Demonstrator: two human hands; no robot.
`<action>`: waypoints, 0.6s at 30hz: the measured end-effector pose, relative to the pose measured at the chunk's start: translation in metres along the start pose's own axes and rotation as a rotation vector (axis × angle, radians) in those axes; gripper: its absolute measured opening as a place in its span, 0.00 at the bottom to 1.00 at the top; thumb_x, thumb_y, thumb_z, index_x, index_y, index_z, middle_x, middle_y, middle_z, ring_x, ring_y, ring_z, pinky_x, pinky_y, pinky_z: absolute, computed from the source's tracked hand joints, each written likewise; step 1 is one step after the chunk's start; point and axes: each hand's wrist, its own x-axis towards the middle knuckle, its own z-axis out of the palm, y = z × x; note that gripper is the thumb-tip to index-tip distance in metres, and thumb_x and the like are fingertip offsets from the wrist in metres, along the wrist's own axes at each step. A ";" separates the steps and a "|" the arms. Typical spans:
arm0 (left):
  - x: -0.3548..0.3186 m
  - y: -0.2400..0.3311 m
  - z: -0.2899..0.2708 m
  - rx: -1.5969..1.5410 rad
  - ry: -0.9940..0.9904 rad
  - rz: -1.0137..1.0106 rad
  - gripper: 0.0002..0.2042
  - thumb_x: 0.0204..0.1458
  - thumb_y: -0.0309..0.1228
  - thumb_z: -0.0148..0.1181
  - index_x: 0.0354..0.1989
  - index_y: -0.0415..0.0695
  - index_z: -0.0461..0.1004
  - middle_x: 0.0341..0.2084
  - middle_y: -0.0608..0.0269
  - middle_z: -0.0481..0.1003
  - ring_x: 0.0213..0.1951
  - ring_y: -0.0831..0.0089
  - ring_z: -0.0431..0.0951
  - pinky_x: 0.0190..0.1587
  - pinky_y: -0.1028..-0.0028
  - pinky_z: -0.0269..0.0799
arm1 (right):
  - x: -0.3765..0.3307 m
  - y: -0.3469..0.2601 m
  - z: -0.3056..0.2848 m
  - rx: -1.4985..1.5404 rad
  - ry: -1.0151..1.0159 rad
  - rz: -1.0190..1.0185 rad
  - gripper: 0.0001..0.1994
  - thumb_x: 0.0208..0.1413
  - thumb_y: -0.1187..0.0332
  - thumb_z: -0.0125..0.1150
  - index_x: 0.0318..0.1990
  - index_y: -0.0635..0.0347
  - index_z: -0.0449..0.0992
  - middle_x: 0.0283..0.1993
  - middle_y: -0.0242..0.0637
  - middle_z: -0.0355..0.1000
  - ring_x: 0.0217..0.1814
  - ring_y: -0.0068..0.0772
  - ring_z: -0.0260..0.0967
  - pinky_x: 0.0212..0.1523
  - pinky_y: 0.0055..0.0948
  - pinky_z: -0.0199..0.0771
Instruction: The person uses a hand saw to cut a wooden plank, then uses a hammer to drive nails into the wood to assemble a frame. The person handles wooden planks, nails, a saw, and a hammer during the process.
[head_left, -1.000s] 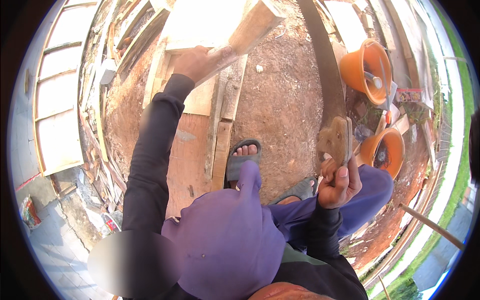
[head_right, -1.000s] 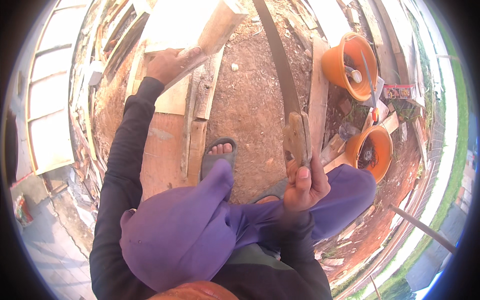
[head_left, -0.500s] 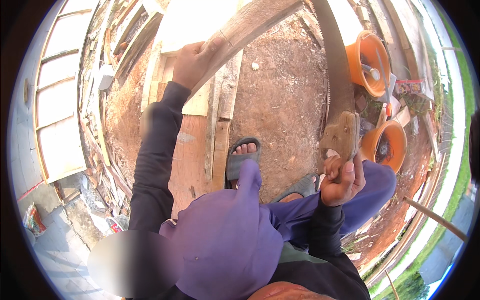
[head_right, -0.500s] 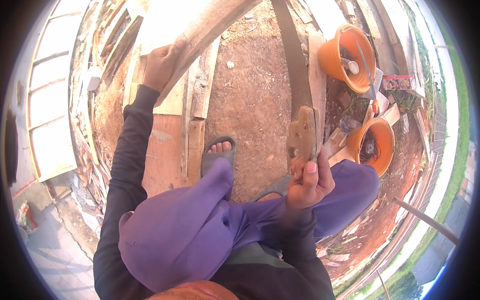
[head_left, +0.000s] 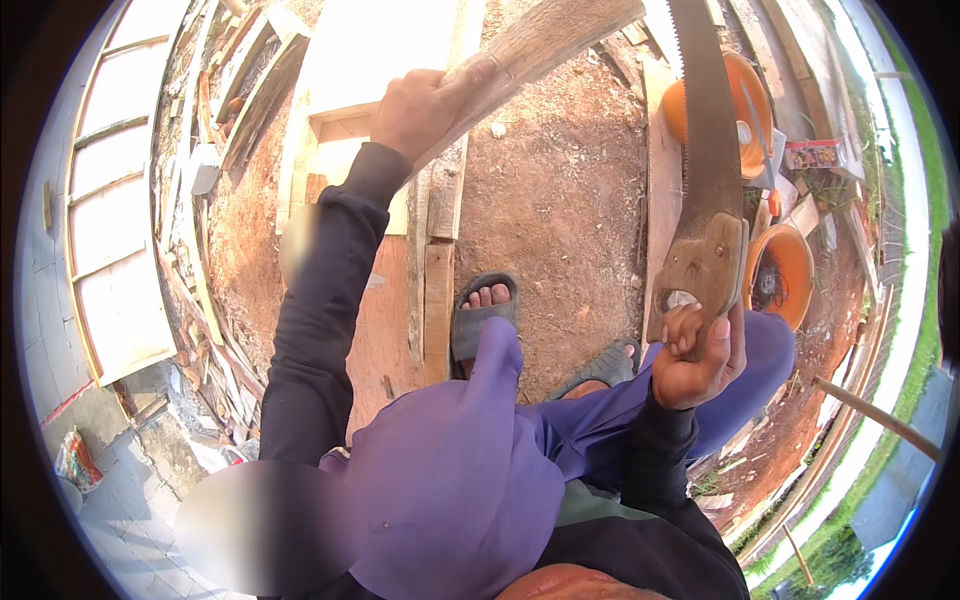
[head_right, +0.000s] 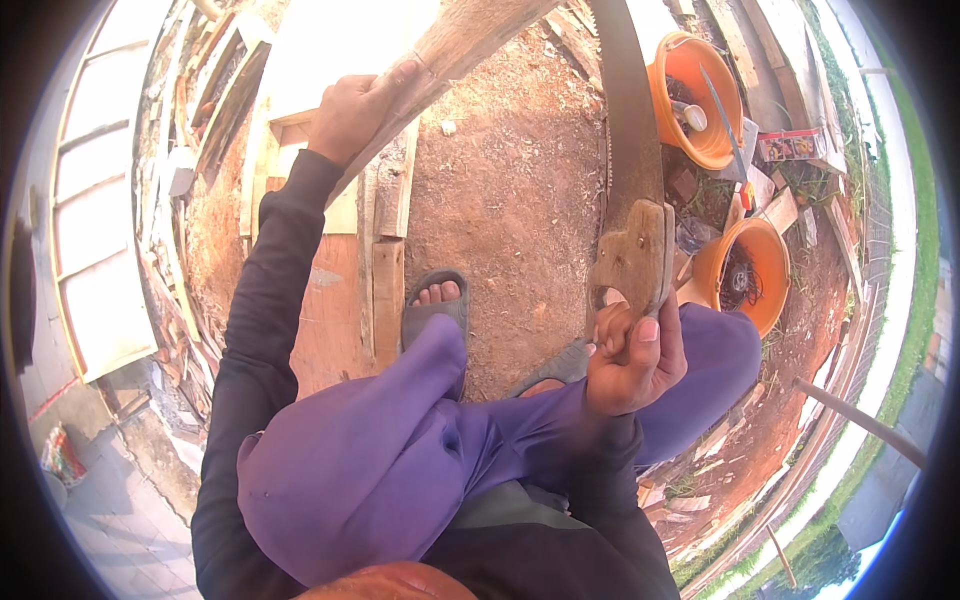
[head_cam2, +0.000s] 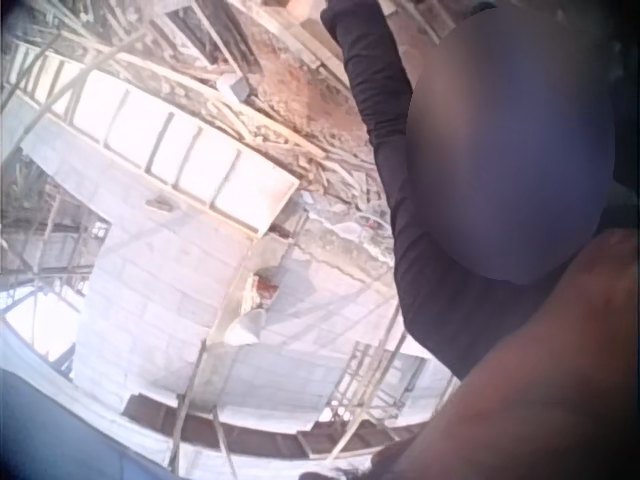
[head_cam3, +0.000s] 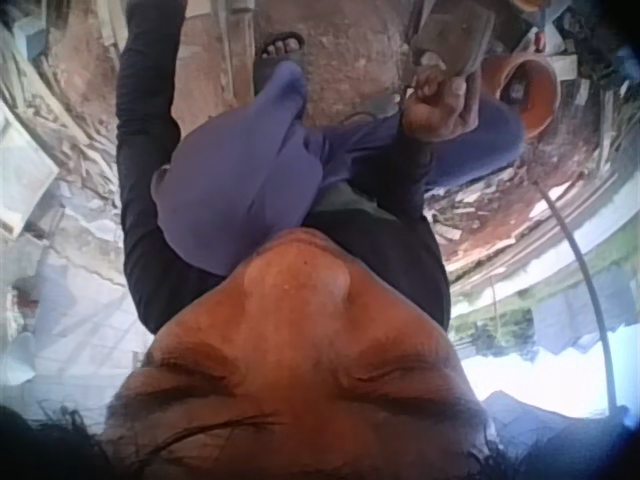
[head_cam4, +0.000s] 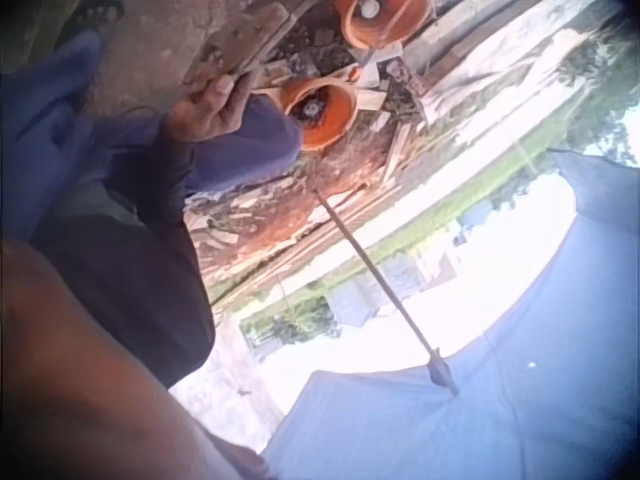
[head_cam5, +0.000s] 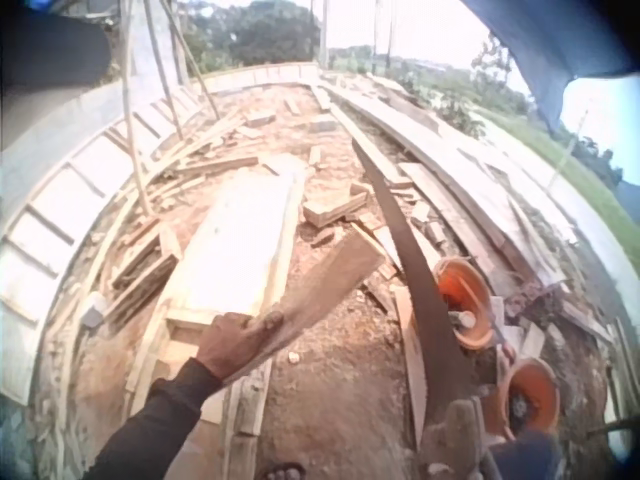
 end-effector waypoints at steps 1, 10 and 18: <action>0.001 0.002 -0.003 -0.079 0.005 -0.052 0.37 0.58 0.65 0.52 0.16 0.37 0.73 0.10 0.63 0.66 0.17 0.74 0.64 0.22 0.68 0.60 | 0.000 0.000 0.000 0.006 0.002 -0.009 0.26 0.65 0.66 0.50 0.61 0.85 0.62 0.18 0.28 0.55 0.19 0.20 0.50 0.23 0.24 0.53; -0.009 0.013 -0.015 -0.804 0.138 -0.108 0.28 0.68 0.54 0.44 0.28 0.40 0.75 0.20 0.65 0.74 0.22 0.79 0.72 0.27 0.76 0.69 | 0.010 -0.016 -0.006 0.032 0.038 -0.083 0.28 0.64 0.62 0.50 0.60 0.85 0.63 0.17 0.28 0.54 0.18 0.19 0.50 0.23 0.23 0.52; -0.002 0.038 0.004 -0.411 -0.074 -0.072 0.30 0.69 0.51 0.40 0.31 0.37 0.78 0.27 0.59 0.78 0.26 0.78 0.75 0.30 0.78 0.69 | 0.024 -0.026 -0.017 -0.026 0.129 -0.134 0.26 0.64 0.62 0.48 0.58 0.82 0.66 0.17 0.27 0.54 0.17 0.19 0.48 0.22 0.22 0.52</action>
